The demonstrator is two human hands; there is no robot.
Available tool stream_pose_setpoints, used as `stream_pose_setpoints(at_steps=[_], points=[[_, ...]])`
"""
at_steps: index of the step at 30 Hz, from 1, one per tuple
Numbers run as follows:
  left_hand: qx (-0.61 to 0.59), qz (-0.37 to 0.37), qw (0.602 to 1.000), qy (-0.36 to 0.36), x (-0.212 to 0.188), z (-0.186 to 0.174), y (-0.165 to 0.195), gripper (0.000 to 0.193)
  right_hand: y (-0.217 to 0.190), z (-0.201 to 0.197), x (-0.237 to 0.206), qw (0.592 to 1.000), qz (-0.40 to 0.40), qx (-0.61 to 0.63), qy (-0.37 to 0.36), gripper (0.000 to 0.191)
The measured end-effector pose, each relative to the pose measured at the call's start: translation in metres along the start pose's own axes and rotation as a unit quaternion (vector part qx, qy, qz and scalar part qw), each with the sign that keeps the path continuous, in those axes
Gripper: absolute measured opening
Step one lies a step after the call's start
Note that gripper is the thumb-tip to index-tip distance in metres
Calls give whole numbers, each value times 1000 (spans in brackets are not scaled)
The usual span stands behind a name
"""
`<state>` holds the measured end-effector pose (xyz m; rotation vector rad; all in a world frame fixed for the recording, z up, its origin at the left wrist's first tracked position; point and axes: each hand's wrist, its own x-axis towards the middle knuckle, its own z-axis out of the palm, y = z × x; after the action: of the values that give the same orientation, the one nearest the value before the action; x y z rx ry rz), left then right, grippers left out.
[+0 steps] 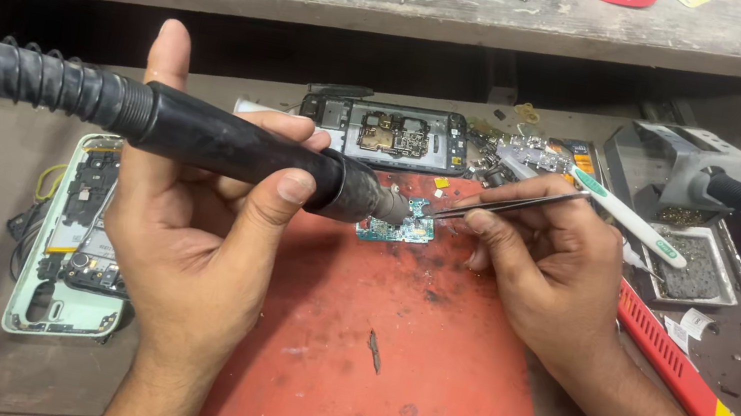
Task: The person uses a hot air gun and a soldering iron to reflow solder on a small circuit board. They apply flux from a syringe, then use tweezers to position and adjust a tiny component while heating the board.
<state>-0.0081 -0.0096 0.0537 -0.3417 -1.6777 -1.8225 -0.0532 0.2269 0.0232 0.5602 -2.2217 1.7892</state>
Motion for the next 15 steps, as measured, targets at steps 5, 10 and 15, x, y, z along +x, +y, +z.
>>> stream_pose_setpoints(at_steps=[5, 10, 15], points=[[-5, 32, 999, -24, -4, -4, -8, 82, 0, 0, 0, 1000, -3, 8, -3, 11], [-13, 33, 999, -24, -5, -4, -8, 82, 0, 1, -1, 1000, 2, 12, 7, 11], [-15, 15, 1000, -12, -3, -2, -5, 84, 1, -1, -1, 1000, -1, 29, 7, 13]])
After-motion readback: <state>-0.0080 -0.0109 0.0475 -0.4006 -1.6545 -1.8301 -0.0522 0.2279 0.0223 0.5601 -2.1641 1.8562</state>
